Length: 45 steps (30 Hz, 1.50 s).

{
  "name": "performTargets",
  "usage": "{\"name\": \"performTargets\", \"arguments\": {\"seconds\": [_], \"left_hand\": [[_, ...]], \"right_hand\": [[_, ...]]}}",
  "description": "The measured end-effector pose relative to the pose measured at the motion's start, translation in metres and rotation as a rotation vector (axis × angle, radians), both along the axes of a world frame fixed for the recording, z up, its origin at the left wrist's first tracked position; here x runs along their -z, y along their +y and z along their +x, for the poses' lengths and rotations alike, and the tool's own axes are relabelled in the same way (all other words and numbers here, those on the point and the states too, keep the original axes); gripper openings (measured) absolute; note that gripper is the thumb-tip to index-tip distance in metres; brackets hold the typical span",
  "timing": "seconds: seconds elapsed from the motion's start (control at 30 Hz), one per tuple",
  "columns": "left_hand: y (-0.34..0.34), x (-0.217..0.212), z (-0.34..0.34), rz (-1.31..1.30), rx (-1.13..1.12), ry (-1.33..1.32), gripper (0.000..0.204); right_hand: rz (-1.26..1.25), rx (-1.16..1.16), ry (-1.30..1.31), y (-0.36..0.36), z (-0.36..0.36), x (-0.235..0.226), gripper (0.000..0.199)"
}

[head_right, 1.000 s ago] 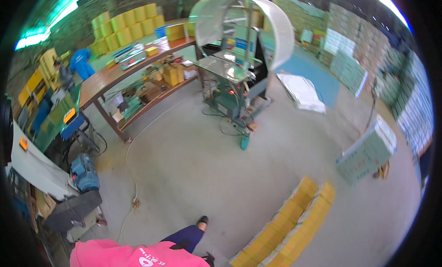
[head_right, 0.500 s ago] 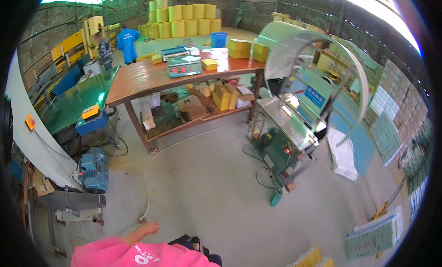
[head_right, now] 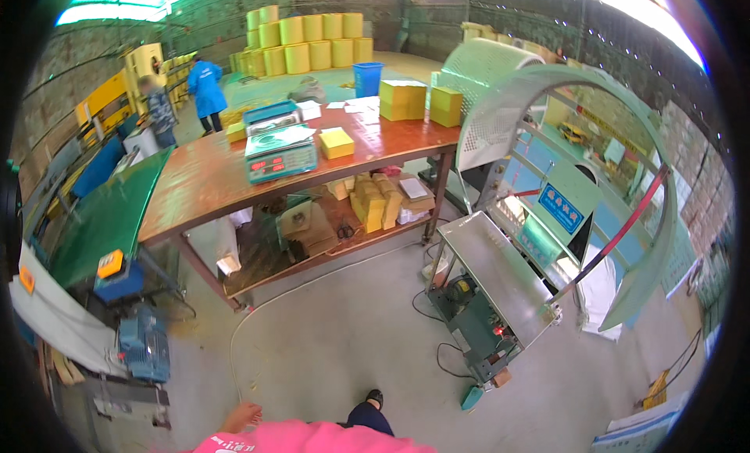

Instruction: Weighing stacks of yellow paper, aligning them, and using a semi-automatic banding machine to apply a red plastic band for packaging.

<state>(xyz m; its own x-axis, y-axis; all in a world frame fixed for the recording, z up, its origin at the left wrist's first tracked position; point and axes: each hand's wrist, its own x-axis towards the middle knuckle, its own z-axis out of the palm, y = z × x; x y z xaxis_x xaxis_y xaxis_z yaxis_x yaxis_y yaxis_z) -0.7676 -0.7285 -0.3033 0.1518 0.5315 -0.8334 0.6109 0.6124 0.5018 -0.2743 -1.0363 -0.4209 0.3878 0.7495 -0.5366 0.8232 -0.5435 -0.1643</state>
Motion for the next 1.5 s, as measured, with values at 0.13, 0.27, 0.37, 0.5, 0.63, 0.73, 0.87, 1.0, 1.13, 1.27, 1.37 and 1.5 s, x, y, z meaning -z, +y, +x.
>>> {"name": "performTargets", "arguments": {"seconds": [0.13,0.27,0.37,0.5,0.63,0.73,0.87,1.0,1.13,1.27,1.37,1.5], "left_hand": [[0.063,-0.009,0.076,0.092,-0.11,-0.151,0.035],[0.154,-0.057,0.166,0.246,-0.179,-0.233,0.033],[0.28,-0.064,0.228,0.4,0.014,-0.217,0.037],[0.389,-0.186,0.331,0.92,0.05,-0.349,0.03],[0.513,-0.263,0.428,1.285,0.132,-0.343,0.027],[0.592,-0.309,0.486,1.452,0.262,-0.242,0.03],[0.699,-0.308,0.549,1.592,0.295,0.046,0.042],[0.761,-0.29,0.594,1.554,0.201,0.407,0.066],[0.774,-0.286,0.606,1.367,0.214,0.556,0.072],[0.78,-0.275,0.582,1.403,0.153,0.286,0.053],[0.777,-0.281,0.568,1.292,-0.005,0.146,0.04],[0.773,-0.282,0.561,0.993,-0.377,-0.27,0.022]], "right_hand": [[-0.108,0.001,0.053,0.051,0.052,0.002,0.02],[-0.046,0.751,0.84,0.119,0.181,0.059,0.021],[-0.139,0.206,0.288,0.235,0.24,0.025,0.021],[0.418,0.979,0.858,0.37,0.233,-0.065,0.025],[0.275,0.907,1.015,0.477,0.217,-0.109,0.032],[0.264,0.856,1.141,0.544,0.215,-0.135,0.033],[0.334,0.763,1.225,0.618,0.241,-0.171,0.032],[0.286,0.635,1.28,0.697,0.286,-0.207,0.033],[0.391,0.352,1.355,0.791,0.34,-0.251,0.031],[0.421,0.105,1.4,0.877,0.366,-0.325,0.03],[0.342,-0.047,1.485,0.935,0.378,-0.363,0.03],[0.29,-0.173,1.548,1.002,0.384,-0.373,0.03]]}}
